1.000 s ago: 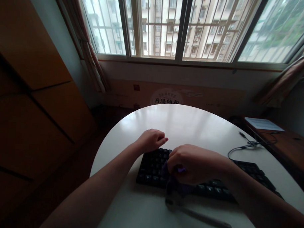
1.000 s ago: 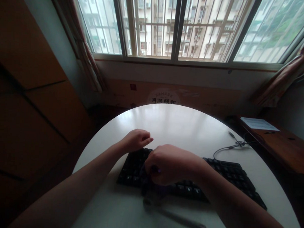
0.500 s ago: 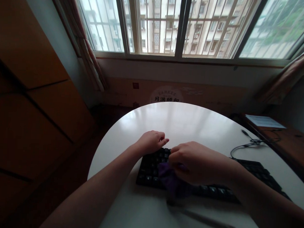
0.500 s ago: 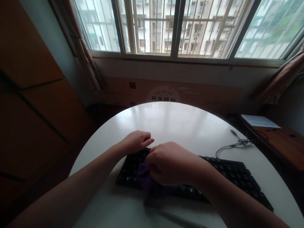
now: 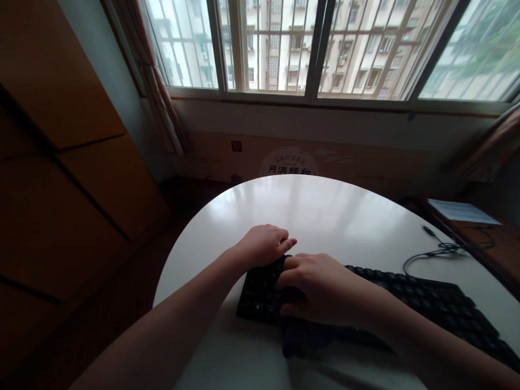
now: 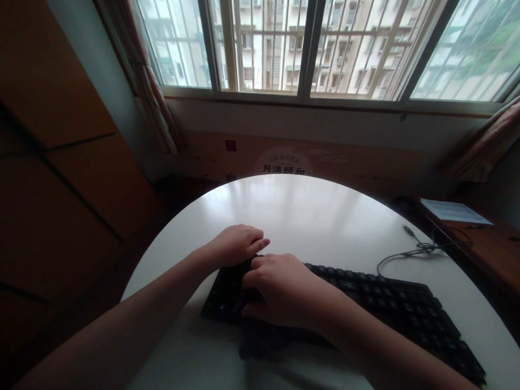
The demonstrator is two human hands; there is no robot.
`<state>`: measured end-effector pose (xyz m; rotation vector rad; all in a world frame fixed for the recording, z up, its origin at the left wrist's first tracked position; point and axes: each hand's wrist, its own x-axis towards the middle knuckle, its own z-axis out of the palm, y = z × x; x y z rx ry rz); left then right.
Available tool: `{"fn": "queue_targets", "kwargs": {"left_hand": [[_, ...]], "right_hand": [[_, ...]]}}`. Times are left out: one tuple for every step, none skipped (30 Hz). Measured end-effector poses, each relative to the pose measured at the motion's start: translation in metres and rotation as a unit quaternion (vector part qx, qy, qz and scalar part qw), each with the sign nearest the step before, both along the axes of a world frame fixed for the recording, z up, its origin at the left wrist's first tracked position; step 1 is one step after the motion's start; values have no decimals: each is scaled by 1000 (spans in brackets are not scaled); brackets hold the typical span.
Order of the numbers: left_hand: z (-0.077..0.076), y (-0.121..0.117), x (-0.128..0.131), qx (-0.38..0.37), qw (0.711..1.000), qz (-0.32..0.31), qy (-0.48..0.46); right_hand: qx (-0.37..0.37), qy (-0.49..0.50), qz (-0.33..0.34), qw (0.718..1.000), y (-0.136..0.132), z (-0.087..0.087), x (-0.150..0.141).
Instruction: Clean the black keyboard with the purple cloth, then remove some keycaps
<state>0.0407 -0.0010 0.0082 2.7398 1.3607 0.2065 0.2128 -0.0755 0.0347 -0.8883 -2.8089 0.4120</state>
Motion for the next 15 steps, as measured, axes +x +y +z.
{"fn": "queue_targets", "kwargs": {"left_hand": [[1,-2,1,1,1000,-3,5],[2,-3,2,0,1000,-5,9],[2,-5,3,-4,1000,-7,14],[1,-5,3,-8,1000,-8,17],[1,-6,4,-12,1000,-9,21],[0,-5,4,-17,1000,-8,23],[-1,-5,3,-23,999,-6,25],[-2,-4,3,-29,999,-4,26],[-2,-3,3,-35,999,-1,25],[-3,-2,3,-42,999,2,25],[-3,-1,2,-49,999,4,24],[-2,-1,2,-55,998,6,23],[-2,0,2,-60,998,8,22],[-1,0,2,-63,998,8,21],[-1,0,2,-65,998,8,20]], "right_hand": [[-5,7,8,1000,0,0,-1],[-14,19,15,1000,0,1,-2],[-28,35,21,999,0,2,-2],[-48,51,28,997,0,3,-3],[-75,65,37,994,0,5,-2],[-106,72,48,991,0,8,-1],[-140,75,58,986,-1,10,0],[-173,74,68,980,0,12,2],[-202,74,74,974,0,13,4],[-225,77,75,968,2,14,5],[-242,86,71,964,3,14,7],[-258,101,67,959,6,13,8],[-279,116,70,951,8,13,9],[-310,128,87,938,11,12,10],[-349,135,115,920,13,12,11]]}}
